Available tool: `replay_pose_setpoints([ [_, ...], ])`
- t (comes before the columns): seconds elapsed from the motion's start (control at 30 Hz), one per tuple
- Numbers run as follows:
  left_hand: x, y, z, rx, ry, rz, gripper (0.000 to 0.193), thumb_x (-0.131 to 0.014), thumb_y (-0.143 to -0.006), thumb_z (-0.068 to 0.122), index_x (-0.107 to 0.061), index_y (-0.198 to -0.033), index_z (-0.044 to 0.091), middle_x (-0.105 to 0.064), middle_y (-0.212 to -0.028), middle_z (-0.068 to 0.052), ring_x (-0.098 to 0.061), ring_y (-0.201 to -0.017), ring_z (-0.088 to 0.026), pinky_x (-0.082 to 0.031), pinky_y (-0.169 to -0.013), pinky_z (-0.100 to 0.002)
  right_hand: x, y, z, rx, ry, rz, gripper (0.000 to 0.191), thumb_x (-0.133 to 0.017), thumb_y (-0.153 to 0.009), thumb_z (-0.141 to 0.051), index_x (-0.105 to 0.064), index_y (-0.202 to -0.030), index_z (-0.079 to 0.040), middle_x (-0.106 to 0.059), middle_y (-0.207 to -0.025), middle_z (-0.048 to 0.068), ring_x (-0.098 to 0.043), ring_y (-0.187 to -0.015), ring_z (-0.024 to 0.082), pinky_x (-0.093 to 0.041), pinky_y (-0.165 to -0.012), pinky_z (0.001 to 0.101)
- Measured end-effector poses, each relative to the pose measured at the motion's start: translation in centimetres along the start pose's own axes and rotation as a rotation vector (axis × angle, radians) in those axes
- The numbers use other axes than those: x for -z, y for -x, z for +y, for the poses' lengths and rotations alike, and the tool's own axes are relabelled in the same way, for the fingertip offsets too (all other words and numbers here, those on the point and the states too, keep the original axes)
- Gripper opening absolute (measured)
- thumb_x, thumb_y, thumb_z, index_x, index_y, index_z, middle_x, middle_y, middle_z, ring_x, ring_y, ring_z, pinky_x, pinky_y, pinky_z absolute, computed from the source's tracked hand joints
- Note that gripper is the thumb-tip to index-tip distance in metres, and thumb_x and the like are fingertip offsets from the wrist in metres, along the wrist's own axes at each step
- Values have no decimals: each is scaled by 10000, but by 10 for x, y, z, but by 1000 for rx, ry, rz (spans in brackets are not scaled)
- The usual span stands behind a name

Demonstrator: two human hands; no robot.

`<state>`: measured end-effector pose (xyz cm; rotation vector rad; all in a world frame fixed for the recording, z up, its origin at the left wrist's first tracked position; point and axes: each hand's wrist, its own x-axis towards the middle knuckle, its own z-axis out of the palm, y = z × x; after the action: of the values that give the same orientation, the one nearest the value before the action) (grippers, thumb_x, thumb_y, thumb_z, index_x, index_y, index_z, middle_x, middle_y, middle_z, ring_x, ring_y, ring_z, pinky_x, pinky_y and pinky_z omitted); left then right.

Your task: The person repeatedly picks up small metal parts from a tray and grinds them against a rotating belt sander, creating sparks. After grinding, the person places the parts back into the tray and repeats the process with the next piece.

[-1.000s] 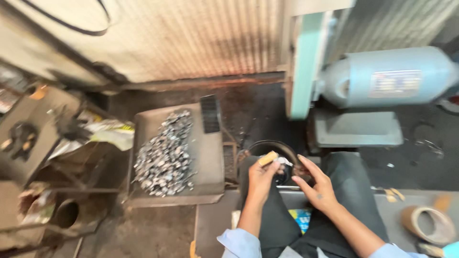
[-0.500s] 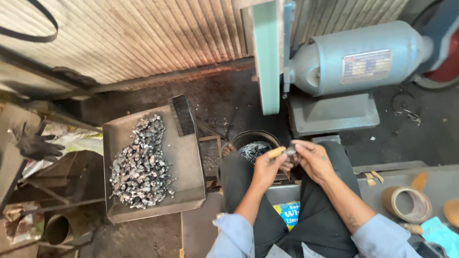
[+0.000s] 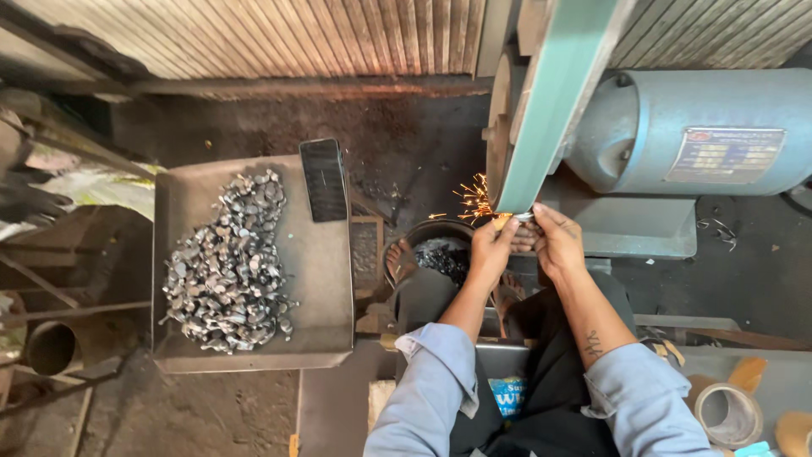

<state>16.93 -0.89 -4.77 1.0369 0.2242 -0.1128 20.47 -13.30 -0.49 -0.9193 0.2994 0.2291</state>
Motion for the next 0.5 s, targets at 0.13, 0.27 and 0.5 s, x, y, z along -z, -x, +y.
replay_pose_setpoints([
  [0.13,-7,2,5,-13,69,4,245,-544,-1105,153,-681,-1144,-46,-740,-944,-120,-722,-779,-173,-610,-713,-295,4,0,2,-39,9,-33,185,-685,-997,-142,-719,-1113,-2,-733,-960,105,-682,-781,184,-572,-697,318],
  [0.27,-9,26,49,-152,-213,-54,287,-619,-1085,206,-700,-1226,-31,-741,-968,-153,-714,-807,-211,-583,-687,-332,4,25,1,103,114,-103,205,-704,-1104,-211,-690,-1177,-20,-686,-1060,71,-658,-908,159,-536,-795,298],
  [0.5,197,149,166,-267,-1671,345,197,-676,-891,257,-729,-1029,126,-739,-896,-148,-723,-820,-364,-572,-703,-490,32,129,-16,83,384,-118,465,-498,-1166,-357,-520,-1427,27,-637,-1378,164,-648,-1182,284,-532,-1005,409],
])
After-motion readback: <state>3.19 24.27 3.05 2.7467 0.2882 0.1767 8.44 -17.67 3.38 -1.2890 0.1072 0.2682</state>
